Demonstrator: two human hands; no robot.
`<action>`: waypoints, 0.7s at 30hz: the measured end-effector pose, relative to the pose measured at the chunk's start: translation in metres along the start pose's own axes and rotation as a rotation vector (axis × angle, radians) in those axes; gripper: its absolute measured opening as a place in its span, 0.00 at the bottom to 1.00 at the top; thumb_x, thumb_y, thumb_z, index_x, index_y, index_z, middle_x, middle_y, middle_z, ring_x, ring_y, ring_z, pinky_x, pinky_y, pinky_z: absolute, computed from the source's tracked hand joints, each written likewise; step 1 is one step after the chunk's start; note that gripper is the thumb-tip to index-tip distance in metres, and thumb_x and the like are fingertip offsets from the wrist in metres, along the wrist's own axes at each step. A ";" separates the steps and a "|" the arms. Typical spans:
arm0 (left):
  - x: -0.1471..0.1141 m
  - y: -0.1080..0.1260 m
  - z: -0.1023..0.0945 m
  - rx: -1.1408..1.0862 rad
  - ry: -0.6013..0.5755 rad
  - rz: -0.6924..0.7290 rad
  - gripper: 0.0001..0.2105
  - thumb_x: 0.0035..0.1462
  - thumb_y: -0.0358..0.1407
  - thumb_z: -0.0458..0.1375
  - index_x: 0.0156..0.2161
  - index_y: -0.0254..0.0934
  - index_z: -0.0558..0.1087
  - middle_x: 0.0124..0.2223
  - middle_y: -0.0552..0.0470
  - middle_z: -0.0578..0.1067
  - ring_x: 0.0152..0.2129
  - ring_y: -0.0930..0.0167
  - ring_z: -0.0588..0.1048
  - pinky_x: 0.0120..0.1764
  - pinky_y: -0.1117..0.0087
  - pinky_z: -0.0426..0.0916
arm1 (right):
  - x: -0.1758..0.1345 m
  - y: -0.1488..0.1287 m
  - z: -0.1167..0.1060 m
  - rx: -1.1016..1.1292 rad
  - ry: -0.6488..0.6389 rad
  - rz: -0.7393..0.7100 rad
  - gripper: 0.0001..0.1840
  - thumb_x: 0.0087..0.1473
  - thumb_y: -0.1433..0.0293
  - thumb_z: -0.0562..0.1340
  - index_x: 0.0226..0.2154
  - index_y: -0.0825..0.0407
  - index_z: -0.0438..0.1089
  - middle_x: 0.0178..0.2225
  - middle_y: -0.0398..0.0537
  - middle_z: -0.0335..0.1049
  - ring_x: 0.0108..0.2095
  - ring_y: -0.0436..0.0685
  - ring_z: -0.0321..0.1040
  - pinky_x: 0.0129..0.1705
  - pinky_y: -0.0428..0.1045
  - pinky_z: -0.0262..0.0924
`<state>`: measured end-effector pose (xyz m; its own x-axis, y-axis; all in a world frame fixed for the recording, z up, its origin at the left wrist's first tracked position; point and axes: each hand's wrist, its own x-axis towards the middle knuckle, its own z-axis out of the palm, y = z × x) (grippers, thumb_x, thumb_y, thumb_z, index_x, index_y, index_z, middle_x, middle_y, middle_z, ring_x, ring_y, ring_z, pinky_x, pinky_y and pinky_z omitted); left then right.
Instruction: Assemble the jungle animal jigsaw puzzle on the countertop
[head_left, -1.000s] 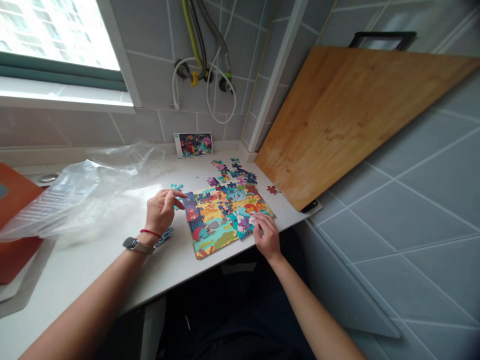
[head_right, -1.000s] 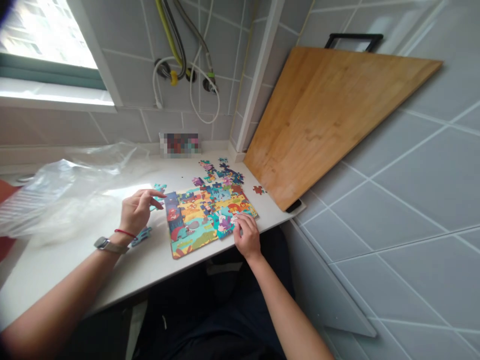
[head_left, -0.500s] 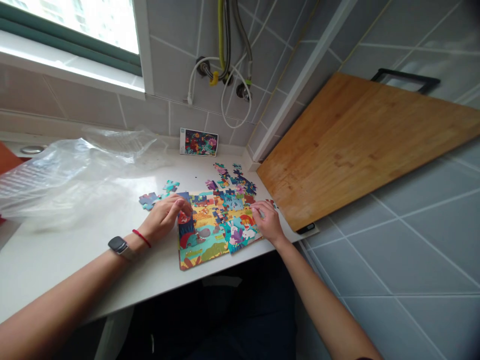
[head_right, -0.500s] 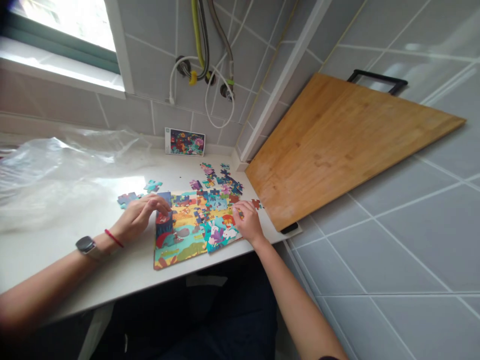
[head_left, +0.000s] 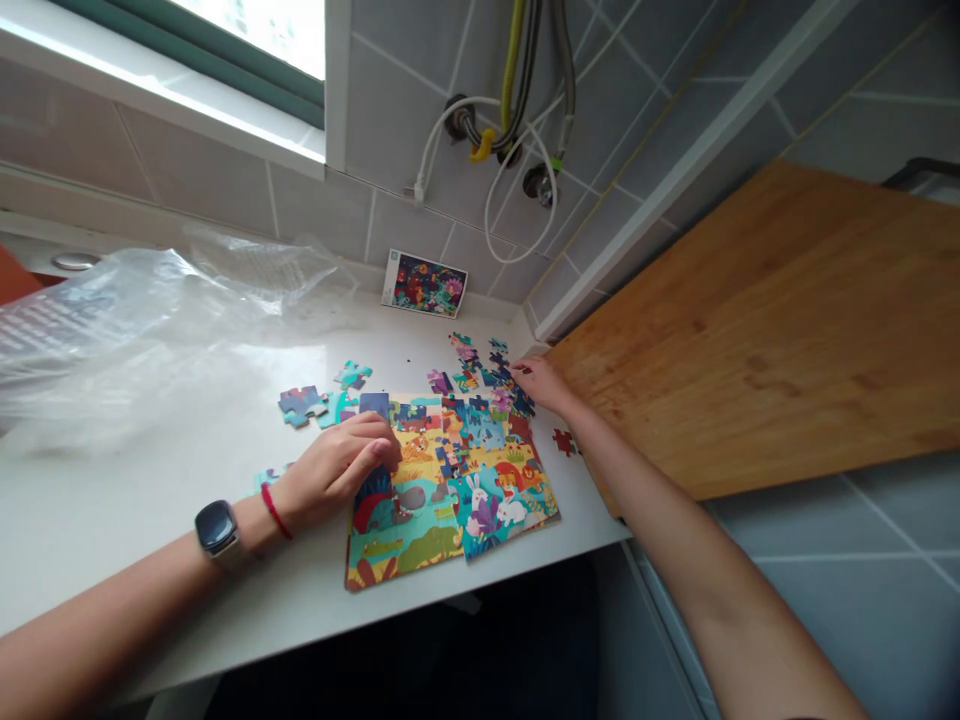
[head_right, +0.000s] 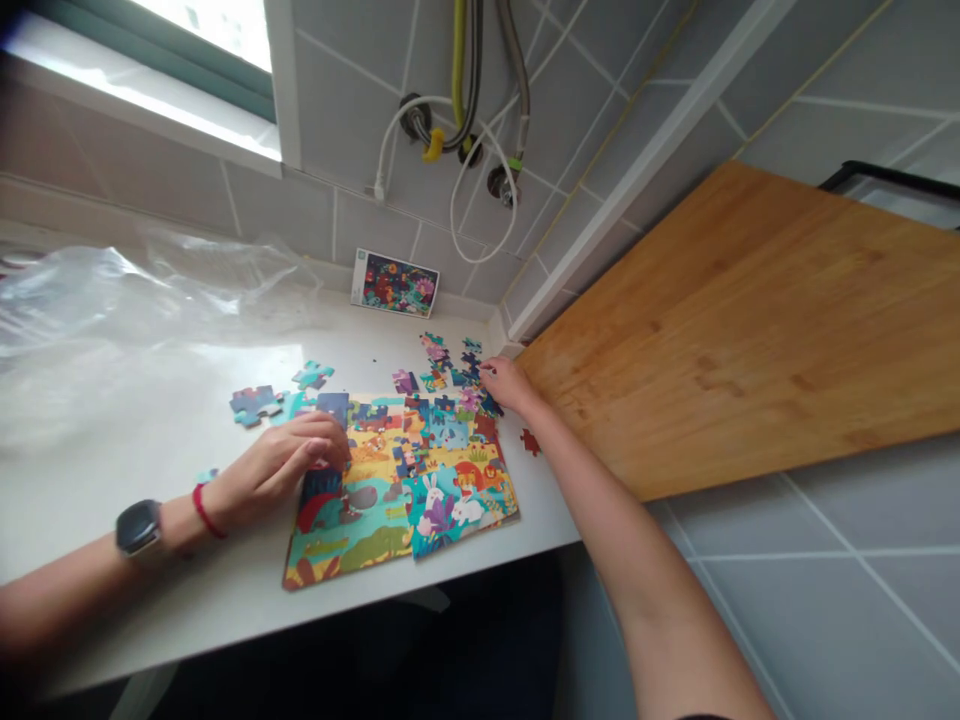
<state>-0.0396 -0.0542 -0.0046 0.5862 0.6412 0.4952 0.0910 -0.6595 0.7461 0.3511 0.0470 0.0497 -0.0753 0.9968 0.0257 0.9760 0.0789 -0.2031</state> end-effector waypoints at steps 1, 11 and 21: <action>0.000 -0.001 0.000 0.001 0.009 0.002 0.28 0.78 0.44 0.38 0.35 0.38 0.76 0.36 0.49 0.78 0.37 0.66 0.73 0.44 0.64 0.67 | 0.014 0.001 0.001 -0.006 -0.012 0.023 0.14 0.62 0.71 0.64 0.48 0.54 0.80 0.50 0.56 0.80 0.48 0.61 0.77 0.56 0.52 0.66; 0.006 -0.001 -0.002 0.024 0.090 -0.026 0.28 0.78 0.43 0.38 0.34 0.38 0.76 0.35 0.49 0.78 0.35 0.67 0.73 0.43 0.63 0.67 | 0.120 -0.001 0.022 0.011 -0.076 0.305 0.28 0.50 0.78 0.73 0.55 0.56 0.76 0.55 0.59 0.78 0.54 0.62 0.77 0.56 0.50 0.67; 0.014 0.005 -0.012 0.183 0.026 -0.011 0.26 0.77 0.41 0.40 0.30 0.38 0.73 0.32 0.47 0.75 0.33 0.65 0.71 0.39 0.62 0.69 | 0.127 -0.011 0.012 0.171 -0.045 0.447 0.18 0.39 0.67 0.80 0.34 0.57 0.79 0.32 0.51 0.80 0.40 0.60 0.79 0.43 0.48 0.69</action>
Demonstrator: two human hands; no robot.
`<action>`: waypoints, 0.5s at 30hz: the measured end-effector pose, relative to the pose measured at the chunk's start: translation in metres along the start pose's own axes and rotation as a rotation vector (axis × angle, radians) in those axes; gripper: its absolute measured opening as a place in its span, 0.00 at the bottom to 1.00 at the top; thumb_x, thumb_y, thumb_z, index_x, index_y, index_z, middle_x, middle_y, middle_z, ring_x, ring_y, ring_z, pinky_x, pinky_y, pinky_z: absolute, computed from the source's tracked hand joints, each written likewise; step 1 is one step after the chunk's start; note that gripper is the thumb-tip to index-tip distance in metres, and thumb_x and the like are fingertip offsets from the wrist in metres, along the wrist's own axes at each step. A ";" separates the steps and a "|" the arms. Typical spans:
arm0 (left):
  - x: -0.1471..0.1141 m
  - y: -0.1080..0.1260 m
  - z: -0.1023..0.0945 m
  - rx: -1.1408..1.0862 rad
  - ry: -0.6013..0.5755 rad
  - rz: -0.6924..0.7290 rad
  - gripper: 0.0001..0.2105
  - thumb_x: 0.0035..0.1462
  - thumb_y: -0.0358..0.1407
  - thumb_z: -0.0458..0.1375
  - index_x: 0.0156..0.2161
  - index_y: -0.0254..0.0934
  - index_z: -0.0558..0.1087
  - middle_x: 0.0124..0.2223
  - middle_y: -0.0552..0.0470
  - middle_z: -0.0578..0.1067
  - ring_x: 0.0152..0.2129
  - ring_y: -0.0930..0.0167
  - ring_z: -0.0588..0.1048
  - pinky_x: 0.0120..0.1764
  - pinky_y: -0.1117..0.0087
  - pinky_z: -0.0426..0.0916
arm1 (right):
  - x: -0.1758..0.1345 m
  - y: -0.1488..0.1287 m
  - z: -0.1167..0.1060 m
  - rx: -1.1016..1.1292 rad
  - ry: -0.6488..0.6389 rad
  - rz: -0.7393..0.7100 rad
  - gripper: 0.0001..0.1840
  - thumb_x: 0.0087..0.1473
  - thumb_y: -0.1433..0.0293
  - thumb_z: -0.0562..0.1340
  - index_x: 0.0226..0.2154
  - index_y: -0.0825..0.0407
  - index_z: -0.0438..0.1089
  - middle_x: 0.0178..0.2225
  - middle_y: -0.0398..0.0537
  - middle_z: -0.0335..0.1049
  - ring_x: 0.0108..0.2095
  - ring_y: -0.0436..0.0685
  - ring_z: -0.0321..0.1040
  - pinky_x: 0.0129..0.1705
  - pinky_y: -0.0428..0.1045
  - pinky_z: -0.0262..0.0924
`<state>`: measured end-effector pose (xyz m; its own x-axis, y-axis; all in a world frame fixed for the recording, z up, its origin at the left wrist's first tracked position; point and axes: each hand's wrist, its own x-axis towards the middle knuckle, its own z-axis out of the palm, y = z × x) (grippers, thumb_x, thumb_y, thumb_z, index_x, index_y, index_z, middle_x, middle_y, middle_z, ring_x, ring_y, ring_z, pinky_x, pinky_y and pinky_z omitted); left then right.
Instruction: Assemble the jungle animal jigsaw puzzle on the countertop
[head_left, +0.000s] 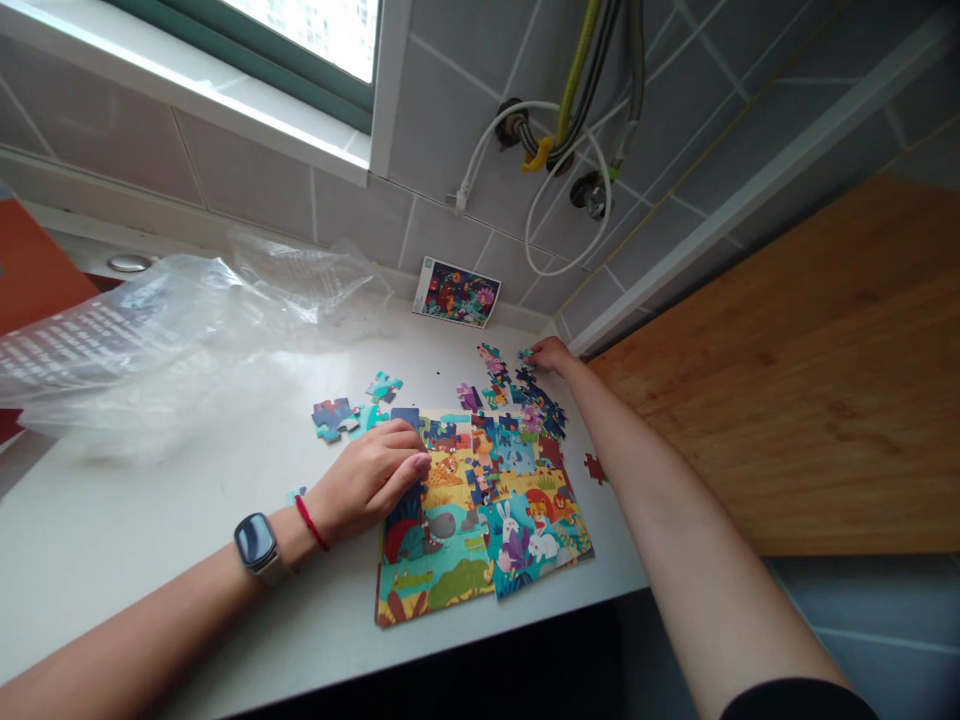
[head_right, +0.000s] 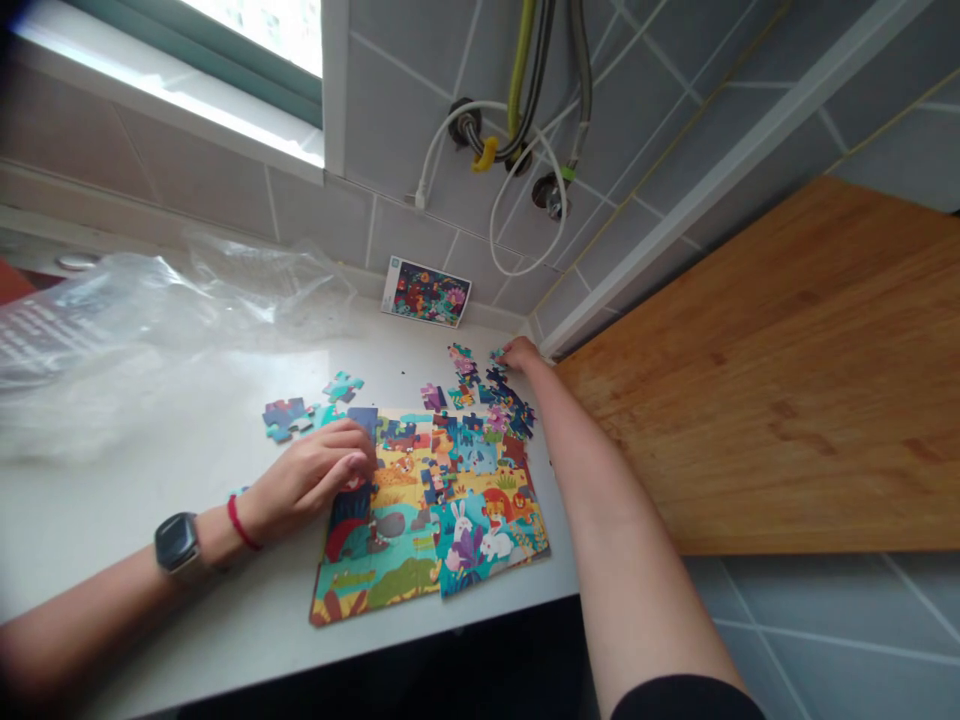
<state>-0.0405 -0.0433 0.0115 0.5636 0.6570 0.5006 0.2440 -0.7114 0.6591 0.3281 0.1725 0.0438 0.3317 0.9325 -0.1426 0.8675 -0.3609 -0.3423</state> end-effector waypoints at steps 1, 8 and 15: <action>0.001 -0.001 -0.002 0.033 -0.024 -0.006 0.25 0.77 0.40 0.41 0.30 0.38 0.73 0.31 0.48 0.76 0.32 0.65 0.71 0.38 0.63 0.69 | -0.006 -0.002 -0.003 0.044 0.007 -0.002 0.16 0.43 0.65 0.78 0.33 0.57 0.78 0.30 0.49 0.79 0.37 0.58 0.78 0.40 0.47 0.69; 0.000 -0.011 -0.020 0.177 -0.090 0.031 0.11 0.69 0.43 0.57 0.42 0.39 0.79 0.47 0.45 0.79 0.47 0.60 0.75 0.52 0.53 0.71 | -0.105 -0.009 -0.014 0.378 -0.128 -0.064 0.14 0.52 0.63 0.72 0.31 0.52 0.69 0.25 0.40 0.70 0.24 0.47 0.67 0.26 0.42 0.63; -0.006 -0.016 -0.025 0.275 -0.143 -0.043 0.18 0.66 0.46 0.59 0.55 0.37 0.75 0.56 0.39 0.75 0.61 0.52 0.69 0.64 0.44 0.64 | -0.282 0.004 0.021 0.735 -0.654 -0.129 0.22 0.50 0.59 0.74 0.43 0.50 0.68 0.28 0.37 0.68 0.22 0.47 0.66 0.21 0.43 0.59</action>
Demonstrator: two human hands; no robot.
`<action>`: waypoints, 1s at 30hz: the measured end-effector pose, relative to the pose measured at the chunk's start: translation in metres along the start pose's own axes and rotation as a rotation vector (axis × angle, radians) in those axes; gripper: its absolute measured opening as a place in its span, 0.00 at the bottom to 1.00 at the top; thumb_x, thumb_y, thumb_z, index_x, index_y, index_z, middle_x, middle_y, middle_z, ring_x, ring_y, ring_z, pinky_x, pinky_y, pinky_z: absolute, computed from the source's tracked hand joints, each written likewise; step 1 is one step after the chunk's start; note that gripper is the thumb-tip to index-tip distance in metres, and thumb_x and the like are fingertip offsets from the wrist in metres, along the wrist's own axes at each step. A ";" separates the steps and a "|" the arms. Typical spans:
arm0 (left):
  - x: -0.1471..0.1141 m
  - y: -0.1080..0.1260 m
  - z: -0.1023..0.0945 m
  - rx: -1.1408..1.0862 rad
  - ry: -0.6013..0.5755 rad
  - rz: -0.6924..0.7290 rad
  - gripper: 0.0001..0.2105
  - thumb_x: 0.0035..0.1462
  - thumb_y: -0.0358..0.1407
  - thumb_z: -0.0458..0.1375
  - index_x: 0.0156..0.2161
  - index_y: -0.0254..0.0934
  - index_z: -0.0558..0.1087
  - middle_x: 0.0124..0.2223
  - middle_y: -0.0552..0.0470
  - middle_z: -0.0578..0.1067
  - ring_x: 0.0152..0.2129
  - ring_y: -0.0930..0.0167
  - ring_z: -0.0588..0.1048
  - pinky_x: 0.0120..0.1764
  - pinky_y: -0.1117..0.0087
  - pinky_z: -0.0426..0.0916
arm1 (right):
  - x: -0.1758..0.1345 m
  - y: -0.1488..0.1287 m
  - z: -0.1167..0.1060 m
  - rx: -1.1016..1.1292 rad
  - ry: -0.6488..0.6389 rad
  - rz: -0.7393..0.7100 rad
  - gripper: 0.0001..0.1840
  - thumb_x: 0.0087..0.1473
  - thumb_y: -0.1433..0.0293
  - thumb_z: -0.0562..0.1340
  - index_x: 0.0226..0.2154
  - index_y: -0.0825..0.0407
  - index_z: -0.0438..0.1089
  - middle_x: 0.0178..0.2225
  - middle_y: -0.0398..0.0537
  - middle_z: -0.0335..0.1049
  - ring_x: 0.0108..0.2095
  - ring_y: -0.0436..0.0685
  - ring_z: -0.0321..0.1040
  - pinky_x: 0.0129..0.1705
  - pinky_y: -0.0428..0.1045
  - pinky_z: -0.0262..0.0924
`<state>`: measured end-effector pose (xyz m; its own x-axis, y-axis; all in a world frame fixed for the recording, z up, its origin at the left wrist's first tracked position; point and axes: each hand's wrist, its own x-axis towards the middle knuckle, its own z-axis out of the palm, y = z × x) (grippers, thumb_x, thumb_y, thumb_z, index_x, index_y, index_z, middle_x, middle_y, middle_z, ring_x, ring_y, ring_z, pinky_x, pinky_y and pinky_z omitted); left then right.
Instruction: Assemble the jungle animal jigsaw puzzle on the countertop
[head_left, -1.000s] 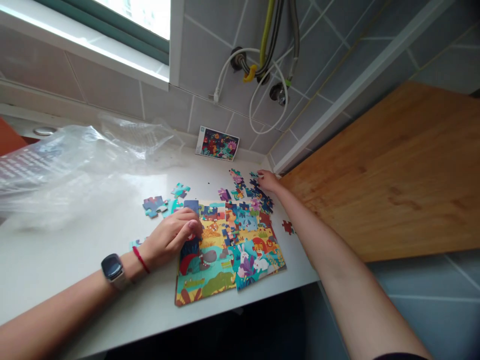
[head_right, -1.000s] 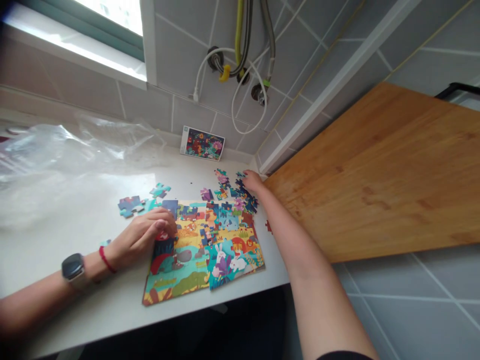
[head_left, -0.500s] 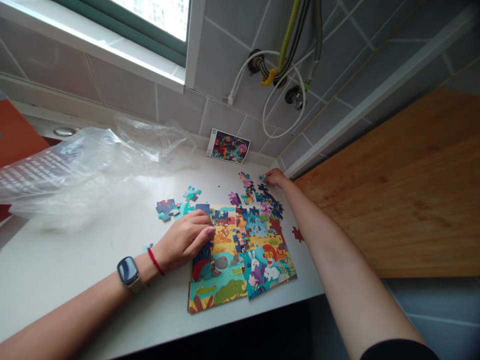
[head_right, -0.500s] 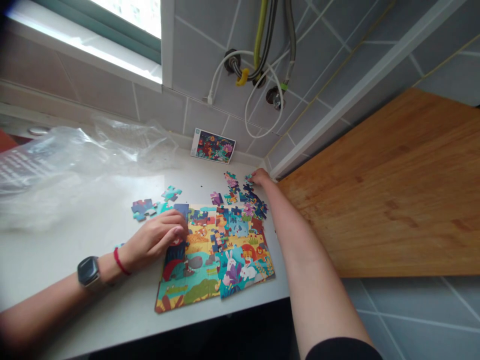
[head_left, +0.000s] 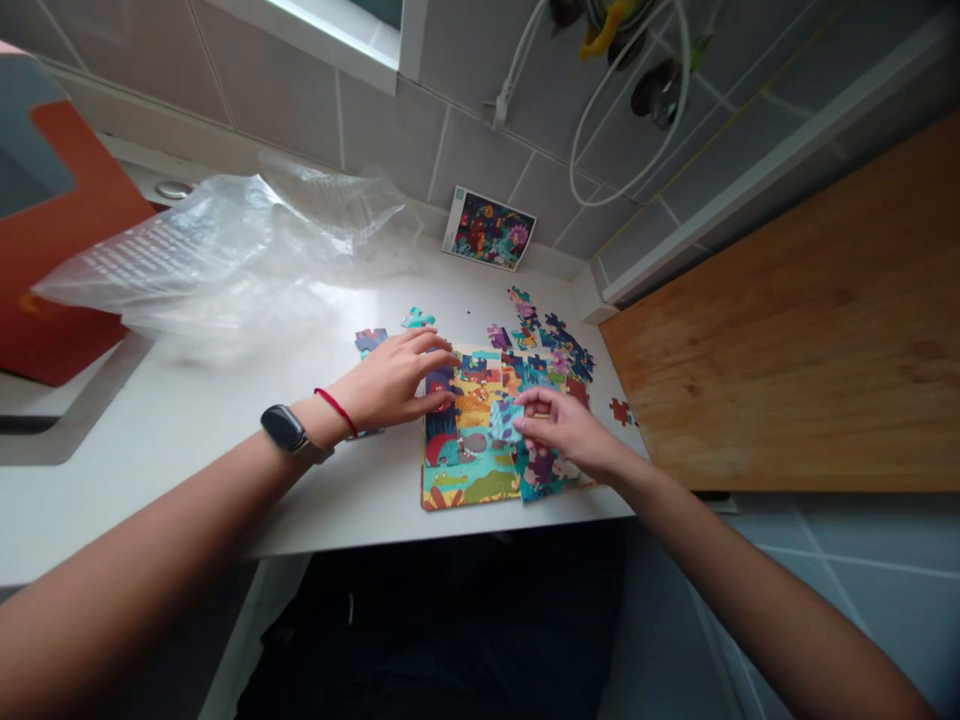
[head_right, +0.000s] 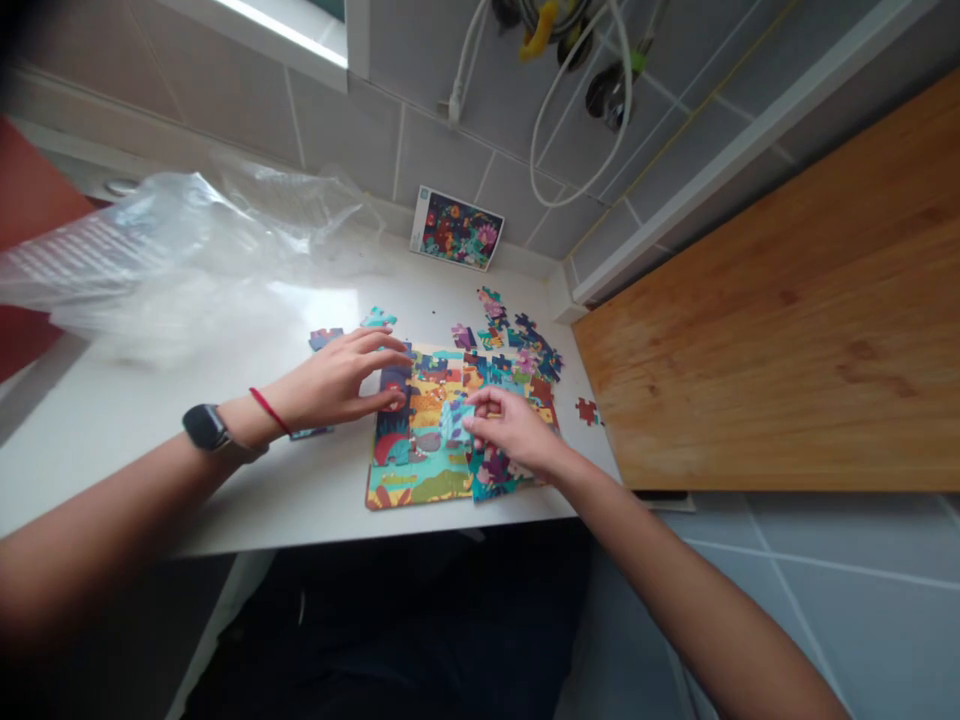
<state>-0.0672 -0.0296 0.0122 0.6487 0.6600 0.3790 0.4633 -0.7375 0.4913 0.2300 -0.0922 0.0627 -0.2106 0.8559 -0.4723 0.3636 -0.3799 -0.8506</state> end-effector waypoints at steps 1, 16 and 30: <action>-0.001 0.000 0.001 0.006 -0.017 -0.017 0.19 0.67 0.46 0.59 0.56 0.36 0.75 0.57 0.39 0.74 0.63 0.51 0.67 0.65 0.44 0.62 | -0.012 0.006 0.016 0.003 -0.063 0.016 0.22 0.51 0.59 0.73 0.43 0.49 0.68 0.28 0.36 0.67 0.21 0.47 0.66 0.21 0.44 0.59; -0.016 -0.007 0.016 0.111 -0.272 -0.111 0.48 0.59 0.64 0.59 0.75 0.40 0.53 0.77 0.35 0.45 0.73 0.37 0.40 0.69 0.37 0.41 | -0.030 0.029 0.089 -0.242 -0.018 -0.179 0.04 0.59 0.67 0.65 0.39 0.48 0.73 0.25 0.39 0.71 0.25 0.52 0.70 0.28 0.47 0.63; -0.019 -0.007 0.020 0.140 -0.294 -0.191 0.50 0.57 0.66 0.59 0.75 0.39 0.53 0.78 0.34 0.42 0.73 0.36 0.40 0.69 0.39 0.40 | -0.031 0.025 0.100 -0.432 0.085 -0.310 0.05 0.60 0.70 0.66 0.38 0.47 0.79 0.29 0.42 0.74 0.26 0.51 0.68 0.33 0.48 0.65</action>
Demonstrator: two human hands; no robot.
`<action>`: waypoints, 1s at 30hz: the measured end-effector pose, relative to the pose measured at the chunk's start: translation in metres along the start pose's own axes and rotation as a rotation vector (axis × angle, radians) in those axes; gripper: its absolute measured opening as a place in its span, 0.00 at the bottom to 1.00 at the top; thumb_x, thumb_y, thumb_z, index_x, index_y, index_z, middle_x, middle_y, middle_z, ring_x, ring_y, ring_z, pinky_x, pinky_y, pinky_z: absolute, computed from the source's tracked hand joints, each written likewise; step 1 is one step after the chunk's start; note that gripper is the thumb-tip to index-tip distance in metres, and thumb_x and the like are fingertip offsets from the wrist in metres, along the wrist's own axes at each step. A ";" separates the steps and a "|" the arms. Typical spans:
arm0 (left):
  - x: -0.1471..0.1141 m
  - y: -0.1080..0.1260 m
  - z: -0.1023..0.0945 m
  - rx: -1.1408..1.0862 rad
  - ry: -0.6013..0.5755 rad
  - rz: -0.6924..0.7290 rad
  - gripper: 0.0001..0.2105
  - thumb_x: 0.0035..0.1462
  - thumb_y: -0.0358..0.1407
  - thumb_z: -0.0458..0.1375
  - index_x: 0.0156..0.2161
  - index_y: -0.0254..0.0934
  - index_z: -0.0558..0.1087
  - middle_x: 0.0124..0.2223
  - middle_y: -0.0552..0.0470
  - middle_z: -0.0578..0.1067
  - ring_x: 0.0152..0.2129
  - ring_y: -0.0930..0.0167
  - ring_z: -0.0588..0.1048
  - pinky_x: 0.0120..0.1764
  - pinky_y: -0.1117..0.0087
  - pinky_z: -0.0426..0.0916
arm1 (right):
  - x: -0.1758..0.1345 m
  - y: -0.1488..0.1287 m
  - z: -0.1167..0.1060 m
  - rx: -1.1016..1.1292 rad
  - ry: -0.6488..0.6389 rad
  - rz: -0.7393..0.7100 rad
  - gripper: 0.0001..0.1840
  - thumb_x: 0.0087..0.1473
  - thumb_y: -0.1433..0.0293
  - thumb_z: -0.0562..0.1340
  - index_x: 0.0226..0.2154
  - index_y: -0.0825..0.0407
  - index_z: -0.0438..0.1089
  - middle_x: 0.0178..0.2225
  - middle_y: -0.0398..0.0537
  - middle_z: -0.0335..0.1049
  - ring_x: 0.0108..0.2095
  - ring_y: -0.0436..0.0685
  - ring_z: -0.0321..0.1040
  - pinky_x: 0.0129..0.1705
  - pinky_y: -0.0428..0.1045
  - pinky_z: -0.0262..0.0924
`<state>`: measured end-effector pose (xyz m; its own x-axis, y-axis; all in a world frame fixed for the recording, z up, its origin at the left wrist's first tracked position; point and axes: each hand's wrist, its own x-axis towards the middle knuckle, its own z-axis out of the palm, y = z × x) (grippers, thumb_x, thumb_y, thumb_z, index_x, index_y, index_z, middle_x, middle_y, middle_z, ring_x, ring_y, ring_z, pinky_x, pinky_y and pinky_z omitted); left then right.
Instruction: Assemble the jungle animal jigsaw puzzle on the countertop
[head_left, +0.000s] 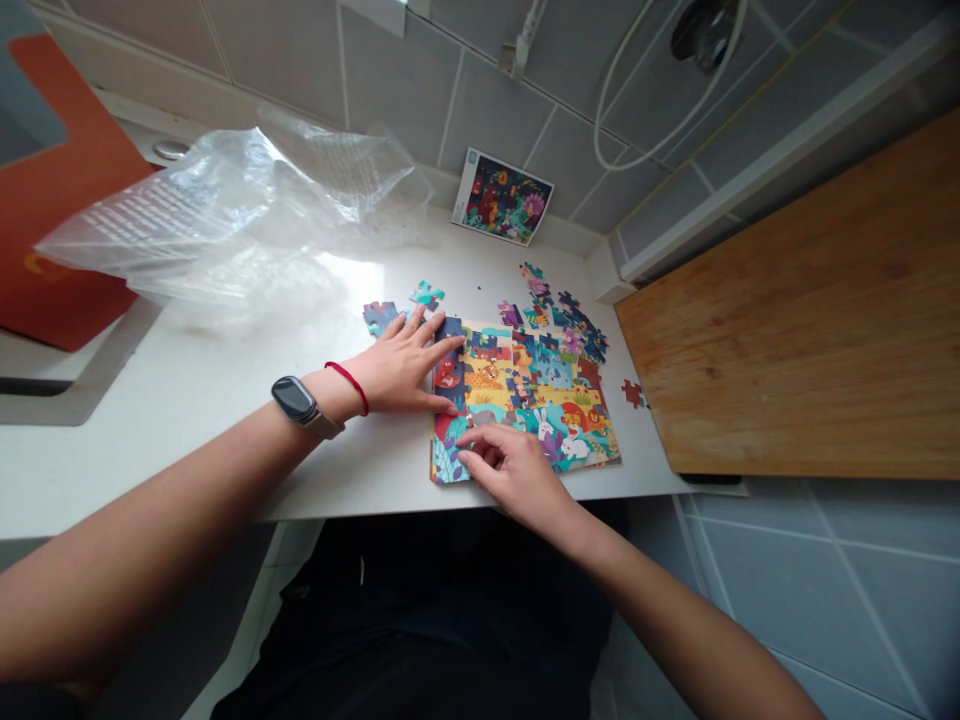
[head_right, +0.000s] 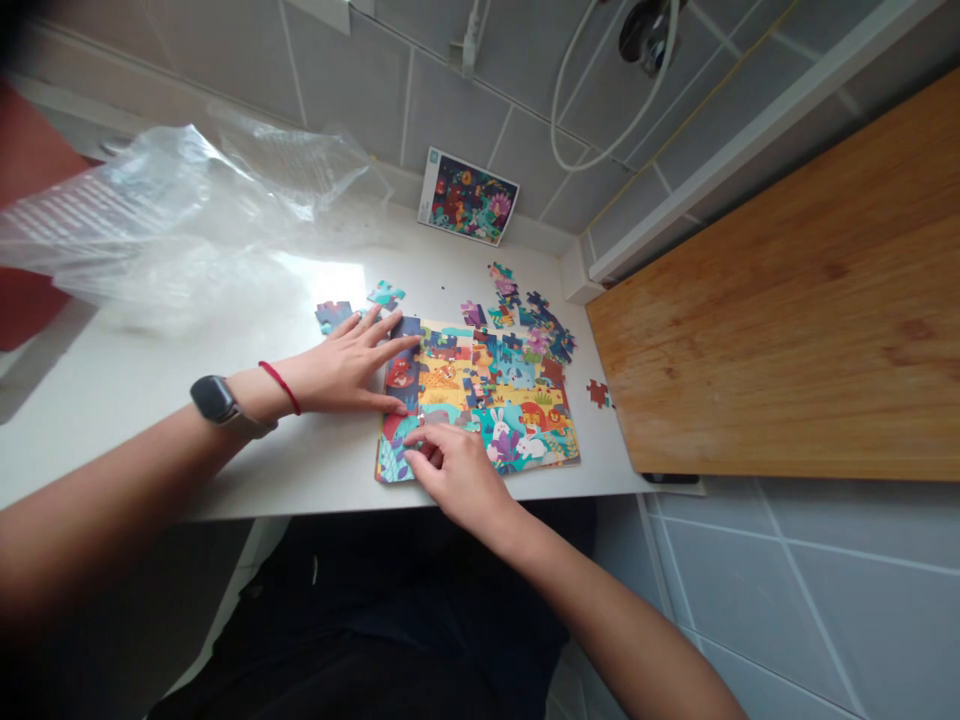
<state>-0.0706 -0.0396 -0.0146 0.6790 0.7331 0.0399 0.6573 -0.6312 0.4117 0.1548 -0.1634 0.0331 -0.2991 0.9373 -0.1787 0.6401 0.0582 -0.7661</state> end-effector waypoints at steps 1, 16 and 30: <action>0.000 0.000 0.000 0.000 0.000 0.000 0.50 0.57 0.66 0.59 0.75 0.40 0.54 0.78 0.35 0.42 0.73 0.37 0.40 0.69 0.39 0.40 | 0.000 0.000 0.001 -0.017 0.006 -0.008 0.05 0.60 0.71 0.67 0.38 0.47 0.79 0.29 0.42 0.73 0.27 0.52 0.68 0.33 0.48 0.65; -0.001 0.002 0.000 -0.005 0.013 -0.001 0.49 0.56 0.67 0.60 0.74 0.40 0.56 0.78 0.35 0.44 0.73 0.36 0.41 0.69 0.39 0.41 | -0.023 0.010 0.006 -0.052 0.233 -0.129 0.09 0.65 0.66 0.63 0.45 0.44 0.78 0.35 0.48 0.74 0.31 0.56 0.70 0.33 0.52 0.69; 0.010 0.004 -0.012 -0.046 0.117 -0.052 0.32 0.71 0.58 0.46 0.68 0.39 0.65 0.73 0.38 0.60 0.72 0.46 0.51 0.69 0.42 0.51 | -0.038 0.022 0.036 -0.181 0.400 -0.277 0.06 0.61 0.66 0.70 0.41 0.48 0.79 0.36 0.48 0.71 0.38 0.57 0.72 0.41 0.53 0.70</action>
<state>-0.0650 -0.0317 -0.0019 0.6001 0.7905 0.1224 0.6727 -0.5815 0.4575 0.1551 -0.2105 0.0012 -0.2033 0.9342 0.2932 0.6980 0.3482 -0.6257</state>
